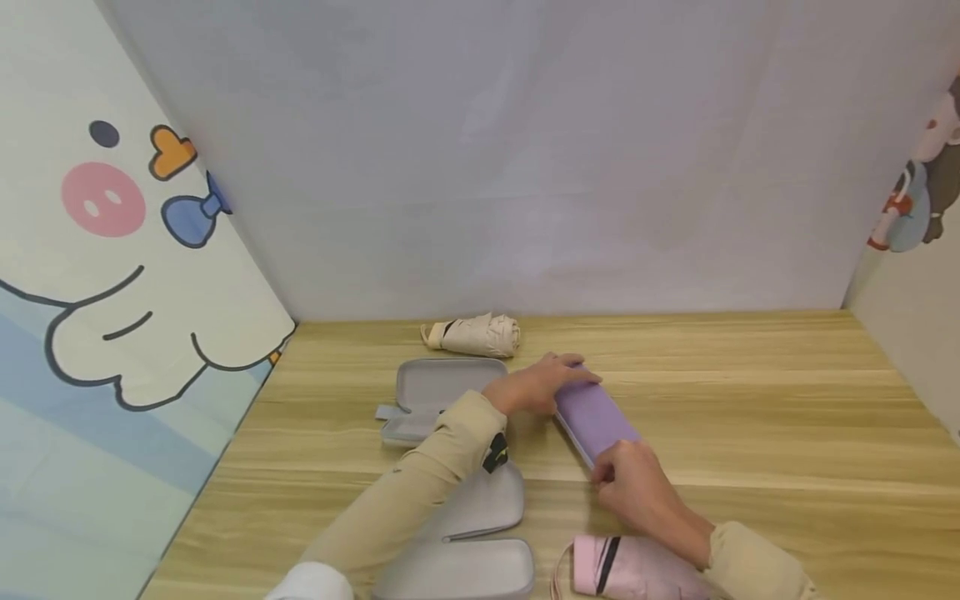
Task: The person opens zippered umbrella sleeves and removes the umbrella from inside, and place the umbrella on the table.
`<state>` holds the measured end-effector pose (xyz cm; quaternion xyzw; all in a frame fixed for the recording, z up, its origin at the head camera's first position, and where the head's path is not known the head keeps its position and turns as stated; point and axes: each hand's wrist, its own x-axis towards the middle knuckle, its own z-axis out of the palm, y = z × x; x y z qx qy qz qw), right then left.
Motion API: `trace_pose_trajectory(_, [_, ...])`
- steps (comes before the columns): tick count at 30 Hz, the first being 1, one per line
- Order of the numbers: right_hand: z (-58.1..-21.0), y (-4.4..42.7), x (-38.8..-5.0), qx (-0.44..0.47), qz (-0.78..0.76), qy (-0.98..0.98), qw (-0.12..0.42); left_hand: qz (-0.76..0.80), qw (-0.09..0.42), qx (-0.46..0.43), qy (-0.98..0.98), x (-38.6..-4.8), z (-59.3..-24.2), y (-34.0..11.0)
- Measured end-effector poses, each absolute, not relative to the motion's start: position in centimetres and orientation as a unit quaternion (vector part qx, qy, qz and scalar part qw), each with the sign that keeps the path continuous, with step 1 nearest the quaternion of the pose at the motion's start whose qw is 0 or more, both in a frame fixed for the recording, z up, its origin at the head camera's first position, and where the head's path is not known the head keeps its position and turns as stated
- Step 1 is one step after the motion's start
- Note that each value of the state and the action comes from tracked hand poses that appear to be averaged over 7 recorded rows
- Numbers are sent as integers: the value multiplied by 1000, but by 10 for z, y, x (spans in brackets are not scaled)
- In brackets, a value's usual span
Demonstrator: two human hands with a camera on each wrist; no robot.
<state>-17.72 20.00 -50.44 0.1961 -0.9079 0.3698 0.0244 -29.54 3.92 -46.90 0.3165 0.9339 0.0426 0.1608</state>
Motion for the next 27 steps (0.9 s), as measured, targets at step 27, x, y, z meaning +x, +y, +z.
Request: trace_pose_trajectory(27, [-508, 215, -182, 177, 350, -919, 31, 33, 166, 302, 938, -295, -474, 40])
